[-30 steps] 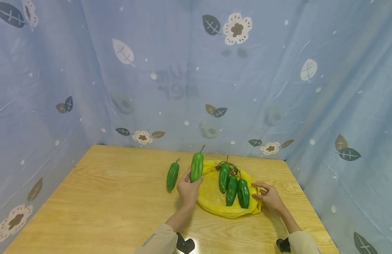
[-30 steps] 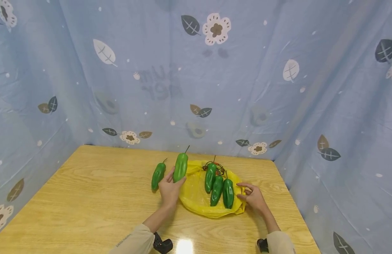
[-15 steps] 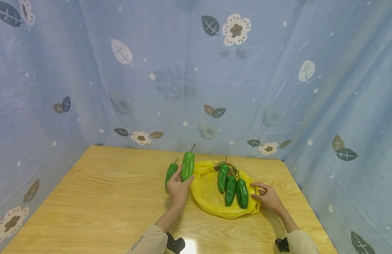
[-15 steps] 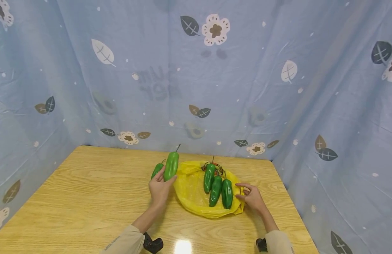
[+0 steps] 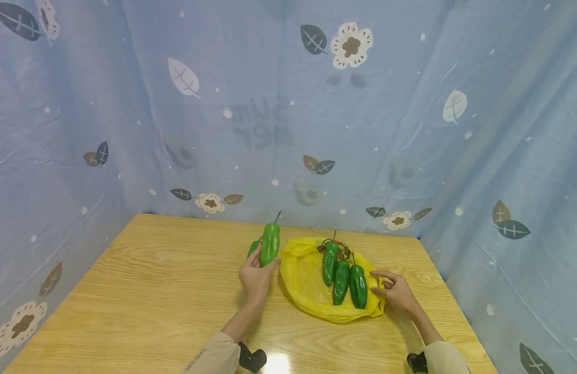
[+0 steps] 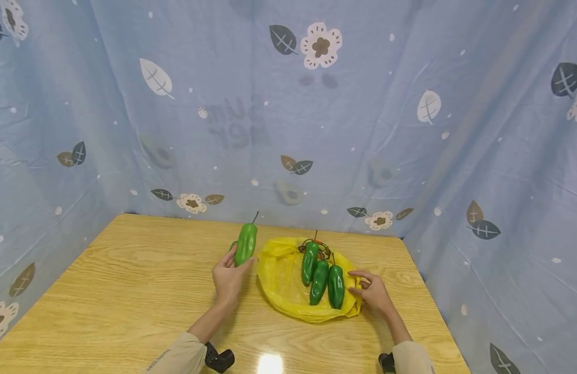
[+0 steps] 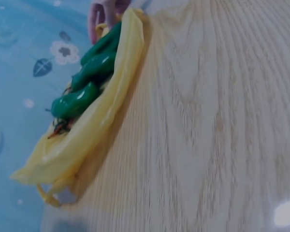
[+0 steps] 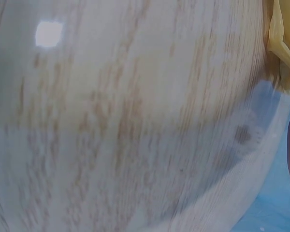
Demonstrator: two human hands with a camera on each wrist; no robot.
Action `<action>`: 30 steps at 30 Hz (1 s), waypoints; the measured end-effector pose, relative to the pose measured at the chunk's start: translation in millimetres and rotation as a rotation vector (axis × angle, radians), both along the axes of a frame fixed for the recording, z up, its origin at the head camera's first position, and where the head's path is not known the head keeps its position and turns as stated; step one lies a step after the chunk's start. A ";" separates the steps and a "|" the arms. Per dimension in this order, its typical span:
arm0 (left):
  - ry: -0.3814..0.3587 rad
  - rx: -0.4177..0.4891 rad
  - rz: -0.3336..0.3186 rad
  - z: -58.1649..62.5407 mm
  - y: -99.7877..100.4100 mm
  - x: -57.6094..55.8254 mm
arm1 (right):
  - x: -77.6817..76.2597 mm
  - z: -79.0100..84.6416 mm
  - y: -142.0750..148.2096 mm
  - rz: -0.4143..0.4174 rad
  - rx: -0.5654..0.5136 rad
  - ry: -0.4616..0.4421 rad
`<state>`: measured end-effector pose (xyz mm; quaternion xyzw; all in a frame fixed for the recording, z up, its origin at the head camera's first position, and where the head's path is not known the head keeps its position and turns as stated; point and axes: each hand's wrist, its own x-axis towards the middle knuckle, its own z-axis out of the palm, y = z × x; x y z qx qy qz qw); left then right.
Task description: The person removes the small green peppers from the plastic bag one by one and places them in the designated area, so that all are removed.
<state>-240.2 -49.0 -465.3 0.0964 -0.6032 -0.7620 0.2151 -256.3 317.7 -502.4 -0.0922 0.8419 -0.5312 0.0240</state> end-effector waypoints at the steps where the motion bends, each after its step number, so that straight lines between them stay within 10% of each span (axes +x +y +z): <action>1: -0.003 0.007 -0.001 -4.2 -2.3 -2.2 | 0.3 -0.1 -0.6 -0.003 0.000 -0.002; 30: -0.101 -0.049 0.059 -9.6 -74.1 -10.5 | 0.2 -0.6 1.0 0.002 -0.032 -0.010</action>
